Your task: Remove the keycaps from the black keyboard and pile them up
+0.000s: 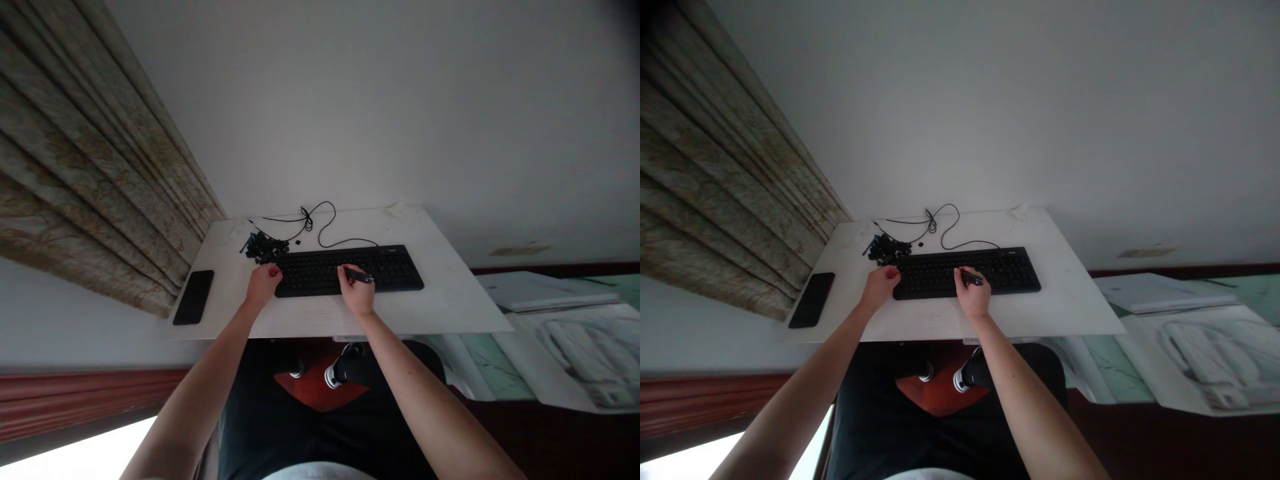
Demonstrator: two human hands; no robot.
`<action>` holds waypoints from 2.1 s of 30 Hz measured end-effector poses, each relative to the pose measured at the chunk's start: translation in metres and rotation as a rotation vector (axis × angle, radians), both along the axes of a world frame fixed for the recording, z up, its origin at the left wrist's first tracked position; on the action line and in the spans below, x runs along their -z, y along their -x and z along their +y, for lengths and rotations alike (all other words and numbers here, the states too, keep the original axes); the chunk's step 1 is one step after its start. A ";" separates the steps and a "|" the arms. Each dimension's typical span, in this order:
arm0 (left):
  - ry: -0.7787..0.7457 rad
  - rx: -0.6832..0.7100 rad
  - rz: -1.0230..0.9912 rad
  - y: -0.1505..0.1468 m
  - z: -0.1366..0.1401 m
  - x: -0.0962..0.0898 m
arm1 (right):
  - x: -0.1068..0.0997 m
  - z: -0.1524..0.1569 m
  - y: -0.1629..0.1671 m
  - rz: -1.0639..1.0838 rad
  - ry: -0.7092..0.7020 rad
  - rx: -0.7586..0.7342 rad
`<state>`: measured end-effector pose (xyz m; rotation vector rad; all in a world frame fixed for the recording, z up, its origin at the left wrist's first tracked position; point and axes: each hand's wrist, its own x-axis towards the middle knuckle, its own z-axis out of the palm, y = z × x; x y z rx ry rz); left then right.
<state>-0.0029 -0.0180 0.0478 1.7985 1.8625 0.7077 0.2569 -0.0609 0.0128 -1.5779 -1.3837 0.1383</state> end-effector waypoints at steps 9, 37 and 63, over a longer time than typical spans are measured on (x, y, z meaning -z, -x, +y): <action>0.000 -0.154 -0.154 0.020 0.026 -0.007 | 0.001 0.001 0.000 0.014 0.005 0.002; -0.377 0.208 -0.045 -0.041 -0.031 0.034 | 0.000 0.001 0.000 0.041 0.025 0.010; -0.354 0.227 0.052 -0.036 -0.020 0.036 | -0.056 0.073 0.062 0.259 0.633 -0.452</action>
